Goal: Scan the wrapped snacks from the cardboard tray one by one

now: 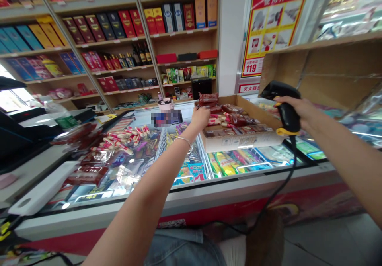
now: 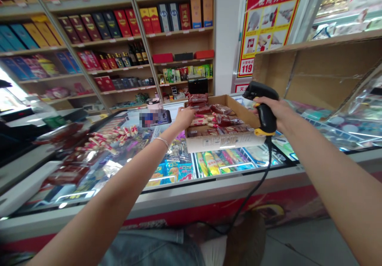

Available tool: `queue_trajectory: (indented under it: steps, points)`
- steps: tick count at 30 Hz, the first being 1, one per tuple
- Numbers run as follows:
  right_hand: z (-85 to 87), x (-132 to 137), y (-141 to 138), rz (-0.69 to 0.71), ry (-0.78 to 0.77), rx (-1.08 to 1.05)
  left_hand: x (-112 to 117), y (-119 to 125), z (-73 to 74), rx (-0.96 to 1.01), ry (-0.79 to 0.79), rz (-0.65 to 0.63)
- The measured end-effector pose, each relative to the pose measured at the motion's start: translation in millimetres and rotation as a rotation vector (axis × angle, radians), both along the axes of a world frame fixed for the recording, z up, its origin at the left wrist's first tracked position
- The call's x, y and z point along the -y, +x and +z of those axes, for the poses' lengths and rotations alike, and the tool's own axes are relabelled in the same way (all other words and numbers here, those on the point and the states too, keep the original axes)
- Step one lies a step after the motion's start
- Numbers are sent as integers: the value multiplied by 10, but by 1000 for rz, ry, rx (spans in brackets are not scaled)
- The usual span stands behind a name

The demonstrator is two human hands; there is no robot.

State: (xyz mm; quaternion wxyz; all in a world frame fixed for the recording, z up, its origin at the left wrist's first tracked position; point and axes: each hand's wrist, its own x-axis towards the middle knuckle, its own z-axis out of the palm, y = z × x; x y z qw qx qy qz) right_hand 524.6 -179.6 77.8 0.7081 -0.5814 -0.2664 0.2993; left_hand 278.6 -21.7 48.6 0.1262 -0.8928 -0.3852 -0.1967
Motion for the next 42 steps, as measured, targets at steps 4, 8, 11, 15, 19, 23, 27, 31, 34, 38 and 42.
queue_trajectory:
  steps: [4, 8, 11, 15, 19, 23, 27, 31, 34, 38, 42]
  points:
    - [223, -35, -352, 37, 90, 6, 42, -520, 28, 549, -176, -55]
    - [396, -137, -863, 172, 124, -12, -2, -1182, -211, 1027, -614, -240]
    - [419, -249, -1351, 331, 143, -48, -12, -1575, -393, 1228, -731, -333]
    - [251, -478, -2026, 508, 177, -82, -29, -1860, -485, 1386, -706, -331]
    - [-100, -757, -2525, 610, 170, -40, -125, -1964, -513, 1500, -674, -298]
    - [-472, -974, -2726, 668, 131, -73, -186, -2003, -547, 1553, -642, -174]
    - [-723, -1045, -2704, 646, 46, -101, -161, -2002, -558, 1569, -586, -42]
    - [-794, -987, -2689, 621, -47, -85, -132, -1998, -579, 1523, -540, 126]
    - [-781, -939, -2720, 627, -77, -101, -126, -2002, -606, 1491, -534, 148]
    - [-769, -932, -2723, 622, -76, -133, -127, -2003, -625, 1467, -517, 108]
    - [-767, -939, -2687, 643, -99, -118, -141, -1997, -628, 1507, -561, 53]
